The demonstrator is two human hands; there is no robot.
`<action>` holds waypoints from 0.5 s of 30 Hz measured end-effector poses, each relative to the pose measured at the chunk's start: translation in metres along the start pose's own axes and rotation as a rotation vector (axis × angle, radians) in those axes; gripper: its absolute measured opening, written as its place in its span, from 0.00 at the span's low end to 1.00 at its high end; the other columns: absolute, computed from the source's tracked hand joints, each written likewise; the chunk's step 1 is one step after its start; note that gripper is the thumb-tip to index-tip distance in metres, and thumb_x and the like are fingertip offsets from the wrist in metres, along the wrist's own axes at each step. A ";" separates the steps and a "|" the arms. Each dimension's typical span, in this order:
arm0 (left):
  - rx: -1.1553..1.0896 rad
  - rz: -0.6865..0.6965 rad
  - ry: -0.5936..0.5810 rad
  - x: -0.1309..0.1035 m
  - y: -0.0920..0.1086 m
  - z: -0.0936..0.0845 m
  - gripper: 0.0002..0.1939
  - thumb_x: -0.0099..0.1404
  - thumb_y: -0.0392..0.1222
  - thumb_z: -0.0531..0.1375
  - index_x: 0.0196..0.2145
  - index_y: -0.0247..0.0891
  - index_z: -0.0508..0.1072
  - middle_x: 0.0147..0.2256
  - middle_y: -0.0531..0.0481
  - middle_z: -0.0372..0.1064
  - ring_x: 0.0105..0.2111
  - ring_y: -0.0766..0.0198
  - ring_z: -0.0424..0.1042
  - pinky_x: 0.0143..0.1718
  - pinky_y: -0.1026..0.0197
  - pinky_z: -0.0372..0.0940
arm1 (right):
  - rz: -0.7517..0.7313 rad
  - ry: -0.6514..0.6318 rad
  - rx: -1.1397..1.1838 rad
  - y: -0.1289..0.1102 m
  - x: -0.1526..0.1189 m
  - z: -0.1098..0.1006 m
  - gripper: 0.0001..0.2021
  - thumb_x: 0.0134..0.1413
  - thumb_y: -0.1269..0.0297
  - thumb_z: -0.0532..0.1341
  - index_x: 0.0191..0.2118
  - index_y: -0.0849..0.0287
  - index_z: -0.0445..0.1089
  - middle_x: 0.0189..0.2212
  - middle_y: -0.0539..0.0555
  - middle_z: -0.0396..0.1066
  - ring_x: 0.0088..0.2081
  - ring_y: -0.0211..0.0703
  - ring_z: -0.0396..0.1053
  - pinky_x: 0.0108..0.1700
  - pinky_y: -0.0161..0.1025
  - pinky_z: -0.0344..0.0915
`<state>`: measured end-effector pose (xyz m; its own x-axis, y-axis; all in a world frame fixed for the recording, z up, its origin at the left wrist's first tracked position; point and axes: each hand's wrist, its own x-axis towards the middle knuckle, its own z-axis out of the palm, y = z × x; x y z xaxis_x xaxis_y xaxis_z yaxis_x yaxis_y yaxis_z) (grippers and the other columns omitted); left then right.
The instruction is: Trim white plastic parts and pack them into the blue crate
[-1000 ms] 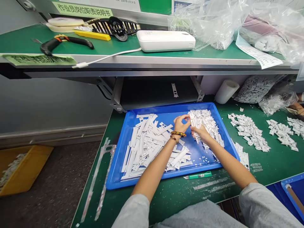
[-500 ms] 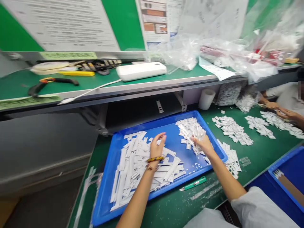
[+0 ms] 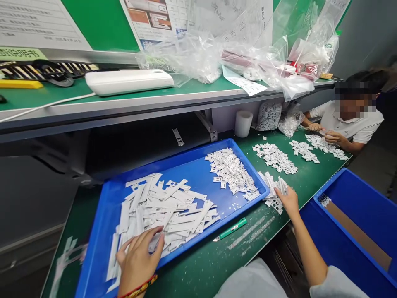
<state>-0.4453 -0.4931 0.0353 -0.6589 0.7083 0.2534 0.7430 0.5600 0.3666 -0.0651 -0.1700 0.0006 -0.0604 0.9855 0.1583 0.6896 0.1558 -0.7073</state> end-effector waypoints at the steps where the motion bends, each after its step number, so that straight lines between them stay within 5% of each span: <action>1: -0.002 0.020 -0.019 -0.001 -0.002 0.003 0.15 0.60 0.50 0.52 0.38 0.46 0.74 0.39 0.48 0.79 0.43 0.48 0.76 0.53 0.45 0.57 | -0.031 -0.028 -0.034 -0.003 0.001 0.005 0.29 0.46 0.39 0.58 0.41 0.62 0.74 0.36 0.64 0.77 0.37 0.60 0.74 0.37 0.47 0.68; 5: 0.000 0.053 -0.094 -0.007 -0.015 0.013 0.14 0.61 0.50 0.54 0.40 0.47 0.75 0.41 0.48 0.79 0.46 0.50 0.75 0.53 0.47 0.56 | -0.165 -0.156 -0.175 -0.013 0.003 0.007 0.22 0.53 0.45 0.54 0.39 0.60 0.73 0.35 0.62 0.75 0.37 0.55 0.73 0.36 0.44 0.66; 9: 0.036 0.039 -0.060 -0.013 -0.012 0.015 0.16 0.62 0.50 0.53 0.40 0.42 0.75 0.42 0.46 0.79 0.47 0.50 0.74 0.55 0.46 0.54 | -0.270 -0.133 -0.269 -0.038 0.004 -0.021 0.19 0.57 0.49 0.53 0.37 0.60 0.70 0.36 0.61 0.72 0.37 0.52 0.72 0.34 0.40 0.64; 12: 0.033 0.047 -0.049 -0.013 -0.004 0.013 0.17 0.63 0.50 0.52 0.40 0.41 0.76 0.42 0.46 0.79 0.46 0.50 0.74 0.55 0.47 0.55 | -0.368 -0.197 -0.282 -0.097 -0.005 -0.056 0.15 0.59 0.53 0.54 0.40 0.58 0.70 0.34 0.57 0.74 0.32 0.47 0.72 0.30 0.37 0.61; 15: 0.014 0.035 -0.033 -0.010 -0.003 0.014 0.16 0.62 0.50 0.54 0.38 0.41 0.77 0.40 0.47 0.79 0.45 0.50 0.75 0.53 0.49 0.60 | -0.712 -0.327 -0.281 -0.180 -0.038 -0.086 0.06 0.58 0.65 0.55 0.36 0.56 0.69 0.28 0.52 0.73 0.25 0.41 0.68 0.26 0.35 0.59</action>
<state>-0.4392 -0.4956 0.0191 -0.6281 0.7415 0.2358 0.7674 0.5402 0.3455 -0.1247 -0.2415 0.1808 -0.7272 0.6338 0.2636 0.5591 0.7697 -0.3082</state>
